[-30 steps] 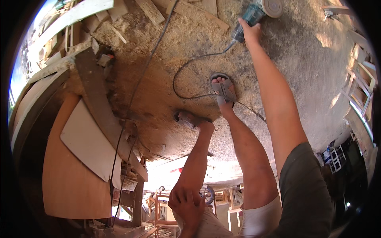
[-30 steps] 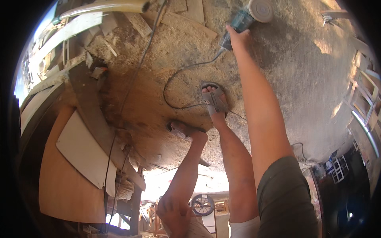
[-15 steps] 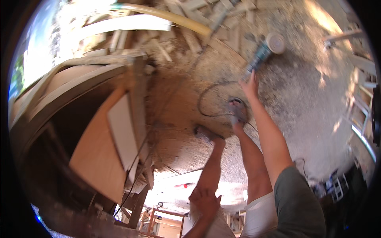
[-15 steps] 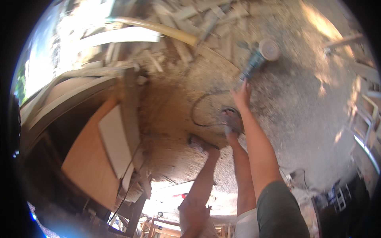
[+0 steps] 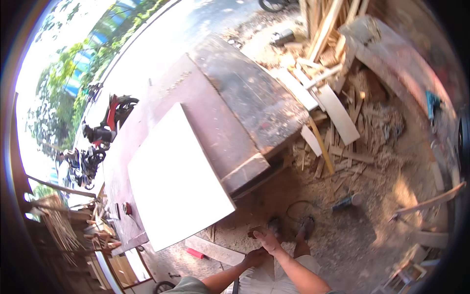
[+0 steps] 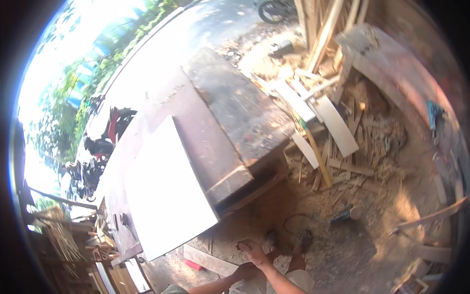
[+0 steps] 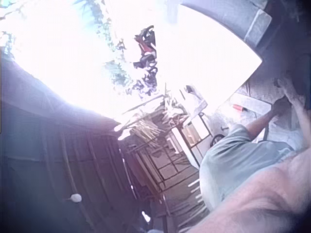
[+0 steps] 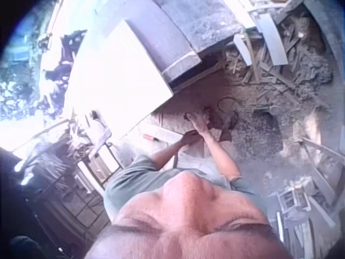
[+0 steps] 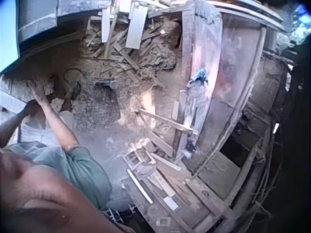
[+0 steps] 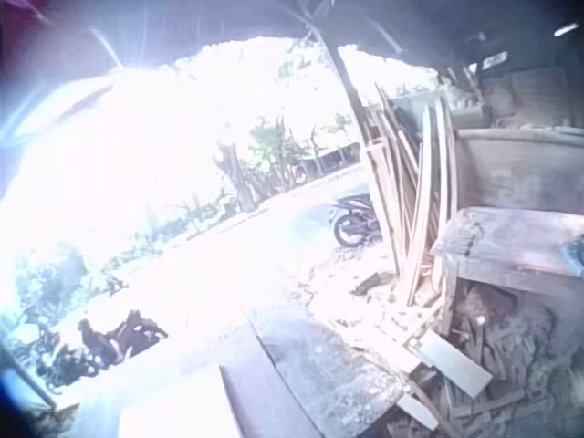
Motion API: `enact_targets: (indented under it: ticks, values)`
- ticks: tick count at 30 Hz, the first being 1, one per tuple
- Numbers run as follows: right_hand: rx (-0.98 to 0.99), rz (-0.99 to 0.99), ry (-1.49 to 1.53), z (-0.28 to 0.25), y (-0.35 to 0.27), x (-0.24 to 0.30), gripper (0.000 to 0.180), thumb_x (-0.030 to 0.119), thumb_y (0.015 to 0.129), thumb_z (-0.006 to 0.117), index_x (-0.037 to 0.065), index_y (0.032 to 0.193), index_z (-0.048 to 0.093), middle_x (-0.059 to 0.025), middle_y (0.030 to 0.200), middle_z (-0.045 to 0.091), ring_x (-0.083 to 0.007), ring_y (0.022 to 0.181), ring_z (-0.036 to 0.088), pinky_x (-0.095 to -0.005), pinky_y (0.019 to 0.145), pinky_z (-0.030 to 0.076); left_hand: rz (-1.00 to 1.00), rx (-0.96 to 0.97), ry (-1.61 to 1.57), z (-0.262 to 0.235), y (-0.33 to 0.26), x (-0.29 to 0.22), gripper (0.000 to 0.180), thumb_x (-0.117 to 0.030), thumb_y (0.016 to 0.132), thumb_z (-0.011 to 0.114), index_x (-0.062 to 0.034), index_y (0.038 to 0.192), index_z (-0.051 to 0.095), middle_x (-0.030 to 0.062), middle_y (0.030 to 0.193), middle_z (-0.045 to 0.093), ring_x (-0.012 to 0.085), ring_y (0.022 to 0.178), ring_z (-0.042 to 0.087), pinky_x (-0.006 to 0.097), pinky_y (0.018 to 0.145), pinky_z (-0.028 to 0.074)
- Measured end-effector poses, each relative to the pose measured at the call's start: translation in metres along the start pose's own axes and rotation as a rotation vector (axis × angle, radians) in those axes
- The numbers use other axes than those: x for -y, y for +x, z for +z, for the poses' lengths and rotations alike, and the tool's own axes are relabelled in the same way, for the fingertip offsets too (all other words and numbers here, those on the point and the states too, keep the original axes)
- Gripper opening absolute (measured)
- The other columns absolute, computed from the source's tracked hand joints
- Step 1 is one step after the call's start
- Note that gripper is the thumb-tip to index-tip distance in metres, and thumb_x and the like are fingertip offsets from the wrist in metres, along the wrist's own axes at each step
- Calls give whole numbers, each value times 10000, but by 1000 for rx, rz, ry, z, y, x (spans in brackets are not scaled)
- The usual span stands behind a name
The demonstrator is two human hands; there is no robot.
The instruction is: The person sands the edges of a white board using a hand-held power sander and then fits the board into a slot in a wooden cart structure.
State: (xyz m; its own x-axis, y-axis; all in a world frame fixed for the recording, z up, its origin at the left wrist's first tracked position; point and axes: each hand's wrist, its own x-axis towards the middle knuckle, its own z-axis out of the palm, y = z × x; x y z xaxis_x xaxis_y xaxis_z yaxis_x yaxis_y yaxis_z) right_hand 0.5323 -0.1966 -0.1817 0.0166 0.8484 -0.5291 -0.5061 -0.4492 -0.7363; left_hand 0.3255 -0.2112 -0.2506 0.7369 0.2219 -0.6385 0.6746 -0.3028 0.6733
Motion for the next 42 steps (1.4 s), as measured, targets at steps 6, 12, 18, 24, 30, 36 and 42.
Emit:
enact_targets:
  ticks: [6, 12, 18, 24, 30, 36, 42]
  values:
    - [331, 130, 240, 124, 34, 79, 913, 571, 838, 772, -20, 1437, 419, -143, 1444, 511, -328, 1383, 441, -504, 1151, 352, -247, -367, -133, -49, -119, 66, 604, -596, 907, 632, -91, 1230, 706, 152, 1190, 720, 314, 1072, 677, 399, 963, 486]
    - [216, 130, 677, 195, 68, 130, 644, 347, 868, 810, 85, 1385, 529, -110, 1360, 588, -354, 1259, 557, -587, 1094, 429, -612, -885, -720, -22, -191, 91, 618, -598, 860, 699, -54, 1150, 747, 170, 1141, 735, 330, 1070, 682, 410, 950, 508]
    - [193, 118, 319, 194, 73, 131, 601, 394, 903, 750, 51, 1364, 572, -80, 1391, 574, -309, 1272, 540, -515, 1141, 398, -984, -748, -1065, 121, -227, 73, 735, -659, 860, 682, 10, 1161, 723, 168, 1191, 712, 326, 1089, 680, 420, 965, 503]
    - [177, -104, 155, 217, 47, 205, 526, 356, 886, 712, 26, 1273, 580, -111, 1253, 608, -284, 1133, 582, -433, 991, 471, -1079, -859, -1618, 235, -246, 33, 659, -577, 895, 702, 19, 1176, 699, 151, 1167, 706, 318, 1047, 685, 435, 908, 526]
    - [129, -357, 38, 258, 62, 325, 411, 301, 849, 700, 22, 1135, 604, -99, 1105, 622, -260, 975, 612, -393, 857, 501, -1038, -1046, -1962, 282, -262, 10, 621, -540, 906, 706, 19, 1178, 693, 145, 1153, 704, 314, 1022, 687, 437, 885, 532]
    - [88, -585, -50, 332, 68, 417, 299, 246, 813, 689, 18, 997, 628, -88, 957, 636, -236, 817, 642, -352, 723, 532, -1063, -1001, -2157, 319, -325, 16, 585, -504, 918, 710, 19, 1179, 687, 140, 1139, 702, 310, 997, 690, 440, 862, 538]
    - [150, -860, -579, 452, 94, 495, 141, 148, 790, 683, 61, 862, 597, 20, 766, 519, -129, 672, 485, -300, 628, 416, -1223, -892, -2221, 360, -399, 46, 548, -467, 929, 715, 18, 1180, 681, 135, 1125, 700, 306, 972, 692, 442, 839, 545]
